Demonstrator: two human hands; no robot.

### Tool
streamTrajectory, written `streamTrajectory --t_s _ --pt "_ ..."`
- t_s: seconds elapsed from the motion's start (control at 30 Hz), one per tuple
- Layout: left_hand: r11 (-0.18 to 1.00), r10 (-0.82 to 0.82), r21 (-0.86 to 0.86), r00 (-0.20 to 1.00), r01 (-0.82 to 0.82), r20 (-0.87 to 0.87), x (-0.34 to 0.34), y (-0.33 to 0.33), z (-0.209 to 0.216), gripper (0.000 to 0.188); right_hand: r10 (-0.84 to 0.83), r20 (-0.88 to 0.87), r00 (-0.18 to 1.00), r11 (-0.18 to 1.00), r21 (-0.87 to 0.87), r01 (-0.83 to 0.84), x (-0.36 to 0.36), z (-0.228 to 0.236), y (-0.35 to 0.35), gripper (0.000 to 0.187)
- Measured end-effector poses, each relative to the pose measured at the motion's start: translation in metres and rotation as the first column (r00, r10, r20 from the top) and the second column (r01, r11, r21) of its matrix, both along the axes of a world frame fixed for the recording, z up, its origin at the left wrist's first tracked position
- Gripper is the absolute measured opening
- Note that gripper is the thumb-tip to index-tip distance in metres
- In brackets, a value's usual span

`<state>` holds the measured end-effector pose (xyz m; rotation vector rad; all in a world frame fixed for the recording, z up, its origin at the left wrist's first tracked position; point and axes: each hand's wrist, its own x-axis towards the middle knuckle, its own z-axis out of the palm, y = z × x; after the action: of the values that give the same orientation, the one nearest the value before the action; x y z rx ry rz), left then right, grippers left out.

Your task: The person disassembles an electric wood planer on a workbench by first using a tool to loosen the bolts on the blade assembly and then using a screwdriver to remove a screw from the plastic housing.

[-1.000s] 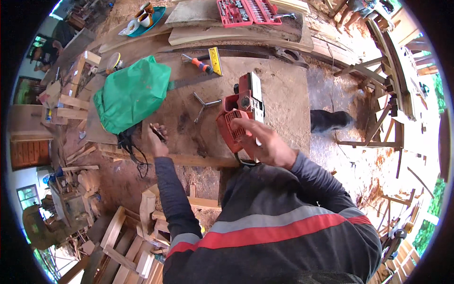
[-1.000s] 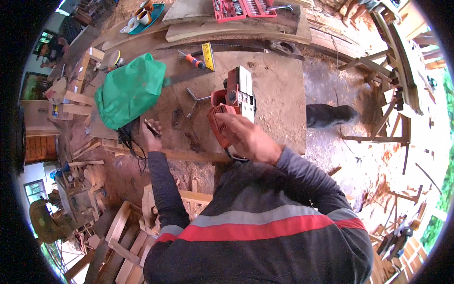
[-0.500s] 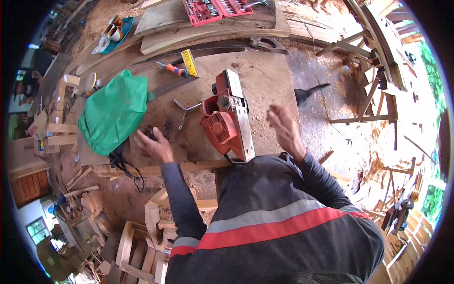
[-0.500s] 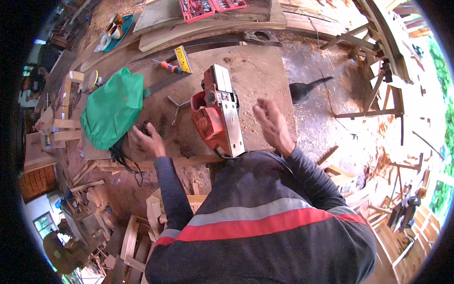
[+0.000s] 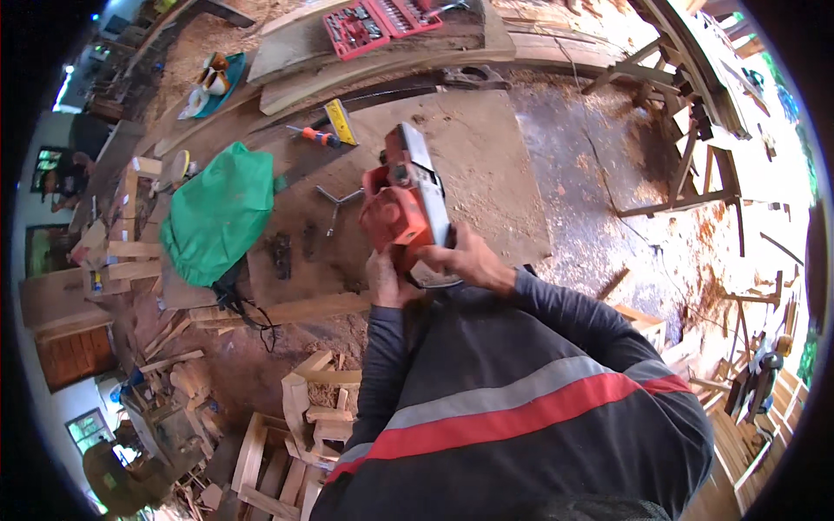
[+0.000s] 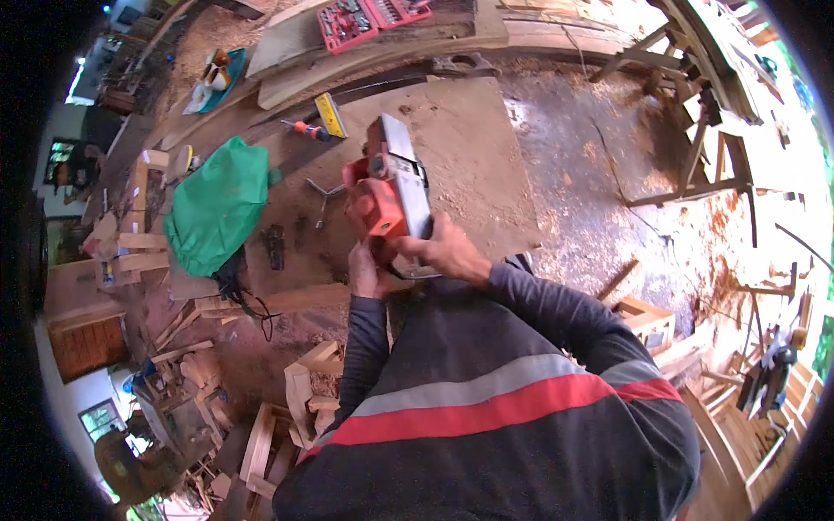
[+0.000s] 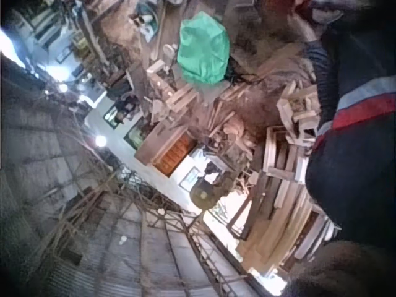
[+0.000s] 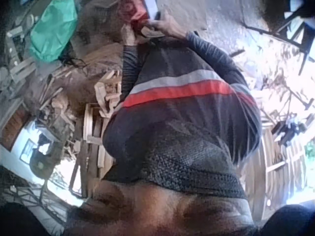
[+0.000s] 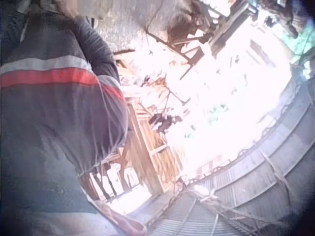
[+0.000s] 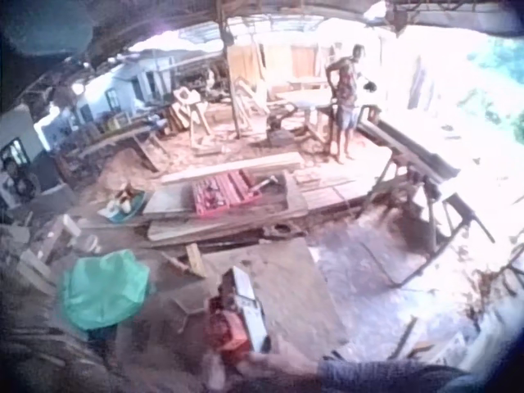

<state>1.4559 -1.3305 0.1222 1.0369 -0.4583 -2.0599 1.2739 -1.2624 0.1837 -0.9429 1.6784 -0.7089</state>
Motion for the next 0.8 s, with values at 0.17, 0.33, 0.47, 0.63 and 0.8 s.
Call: streamTrajectory --t_s 0.17,0.33,0.47,0.63,0.8 --pt "0.963 0.096 -0.269 0.968 -0.032 0.23 -0.034 0.005 0.06 0.035 -0.107 0.8 0.59 0.989 0.025 0.147 -0.014 -0.023 0.029 0.052" --pt "0.634 0.218 -0.535 0.535 0.558 0.816 -0.088 0.004 0.108 0.044 -0.215 0.748 0.628 0.976 0.175 0.126 -0.029 -0.042 0.051 0.049" --pt "0.203 0.419 -0.434 0.322 0.878 0.849 -0.101 0.008 0.078 0.049 -0.013 0.497 0.868 0.976 0.197 -0.098 -0.045 -0.025 0.08 0.045" --pt "-0.057 0.529 -0.252 0.244 0.966 0.813 -0.097 0.008 0.077 0.048 -0.339 0.453 0.825 0.94 0.188 0.284 -0.072 -0.029 0.107 0.038" --pt "-0.316 0.636 -0.139 0.318 0.939 0.703 -0.107 0.03 0.074 0.031 -0.64 0.408 0.651 0.661 -0.139 0.737 -0.114 -0.011 0.094 0.031"
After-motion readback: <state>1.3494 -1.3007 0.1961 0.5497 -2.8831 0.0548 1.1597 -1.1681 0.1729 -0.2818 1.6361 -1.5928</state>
